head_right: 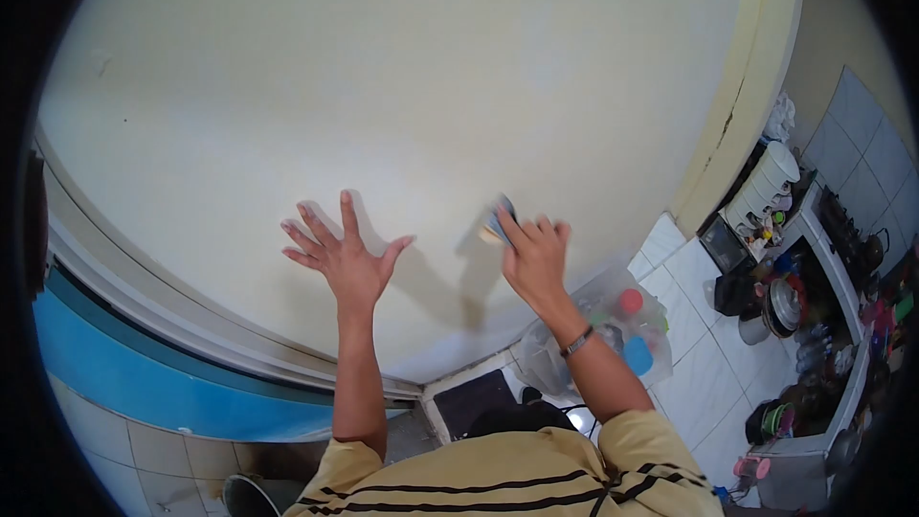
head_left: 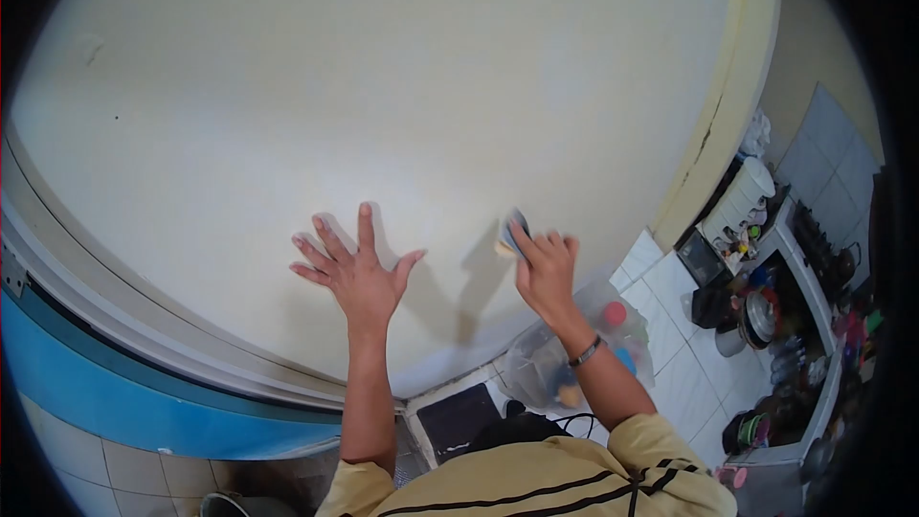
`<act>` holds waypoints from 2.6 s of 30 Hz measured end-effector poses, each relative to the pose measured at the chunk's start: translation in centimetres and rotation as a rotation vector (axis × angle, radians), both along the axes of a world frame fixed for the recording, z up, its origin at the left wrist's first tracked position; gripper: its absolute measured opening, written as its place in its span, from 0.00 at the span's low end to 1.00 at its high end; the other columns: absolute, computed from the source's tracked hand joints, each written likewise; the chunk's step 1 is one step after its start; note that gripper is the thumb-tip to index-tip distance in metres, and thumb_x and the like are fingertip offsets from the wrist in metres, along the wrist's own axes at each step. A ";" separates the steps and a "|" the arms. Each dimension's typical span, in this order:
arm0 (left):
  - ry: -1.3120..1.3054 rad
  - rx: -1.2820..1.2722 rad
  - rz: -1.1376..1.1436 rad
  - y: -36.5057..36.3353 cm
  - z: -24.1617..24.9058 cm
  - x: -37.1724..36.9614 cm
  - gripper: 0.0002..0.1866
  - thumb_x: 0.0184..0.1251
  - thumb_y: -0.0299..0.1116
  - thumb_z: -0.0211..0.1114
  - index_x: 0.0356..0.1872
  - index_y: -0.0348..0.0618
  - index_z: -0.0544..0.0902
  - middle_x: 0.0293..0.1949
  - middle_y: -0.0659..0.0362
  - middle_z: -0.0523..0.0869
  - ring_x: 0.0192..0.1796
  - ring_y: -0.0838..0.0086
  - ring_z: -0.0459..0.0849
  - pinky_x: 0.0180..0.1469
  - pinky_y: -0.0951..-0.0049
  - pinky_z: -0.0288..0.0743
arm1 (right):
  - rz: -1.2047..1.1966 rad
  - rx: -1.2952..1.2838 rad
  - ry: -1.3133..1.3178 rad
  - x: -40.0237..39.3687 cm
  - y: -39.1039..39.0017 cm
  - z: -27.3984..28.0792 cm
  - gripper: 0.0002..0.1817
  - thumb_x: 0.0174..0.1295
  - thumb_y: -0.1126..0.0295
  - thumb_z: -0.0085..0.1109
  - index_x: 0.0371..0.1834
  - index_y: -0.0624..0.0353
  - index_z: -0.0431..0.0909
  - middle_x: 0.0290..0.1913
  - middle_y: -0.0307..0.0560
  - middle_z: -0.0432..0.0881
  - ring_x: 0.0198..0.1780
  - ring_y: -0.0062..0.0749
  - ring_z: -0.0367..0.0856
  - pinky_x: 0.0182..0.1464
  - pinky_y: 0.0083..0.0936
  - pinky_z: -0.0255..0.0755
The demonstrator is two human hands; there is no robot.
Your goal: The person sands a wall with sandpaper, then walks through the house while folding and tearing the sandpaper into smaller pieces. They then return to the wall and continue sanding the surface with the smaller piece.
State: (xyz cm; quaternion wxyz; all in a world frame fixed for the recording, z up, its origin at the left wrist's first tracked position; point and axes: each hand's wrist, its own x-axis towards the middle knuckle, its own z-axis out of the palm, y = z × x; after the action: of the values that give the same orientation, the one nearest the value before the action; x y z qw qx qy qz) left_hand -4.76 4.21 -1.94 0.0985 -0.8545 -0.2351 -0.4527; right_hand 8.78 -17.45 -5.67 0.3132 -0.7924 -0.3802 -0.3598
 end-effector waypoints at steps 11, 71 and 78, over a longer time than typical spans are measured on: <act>0.228 0.123 -0.599 -7.8 9.4 9.9 0.38 0.58 0.59 0.65 0.71 0.64 0.67 0.77 0.49 0.49 0.78 0.43 0.39 0.68 0.26 0.32 | -0.406 -0.059 0.335 -6.6 -16.2 -10.8 0.31 0.45 0.79 0.54 0.59 0.56 0.79 0.25 0.43 0.73 0.34 0.38 0.72 0.46 0.35 0.58; 1.183 -1.764 -1.689 -69.2 -9.3 9.4 0.16 0.65 0.22 0.63 0.54 0.32 0.78 0.38 0.61 0.84 0.37 0.85 0.81 0.39 0.85 0.76 | -0.332 0.691 0.923 -17.6 -65.1 -4.1 0.23 0.60 0.78 0.61 0.61 0.54 0.78 0.40 0.41 0.84 0.37 0.23 0.75 0.44 0.21 0.70; 1.098 -1.795 -1.779 -73.2 -9.0 16.4 0.18 0.64 0.19 0.62 0.56 0.34 0.77 0.37 0.62 0.83 0.37 0.86 0.79 0.39 0.85 0.75 | -0.239 0.952 1.056 -11.1 -69.6 -2.9 0.39 0.60 0.83 0.61 0.75 0.54 0.58 0.32 0.30 0.72 0.35 0.12 0.66 0.41 0.11 0.62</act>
State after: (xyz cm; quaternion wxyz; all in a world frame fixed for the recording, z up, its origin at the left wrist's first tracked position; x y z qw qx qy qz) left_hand 11.60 -68.97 -10.94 -0.7224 -0.5528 0.2453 0.3352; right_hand -2.36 -87.09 -8.59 0.7250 -0.6744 0.1093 -0.0871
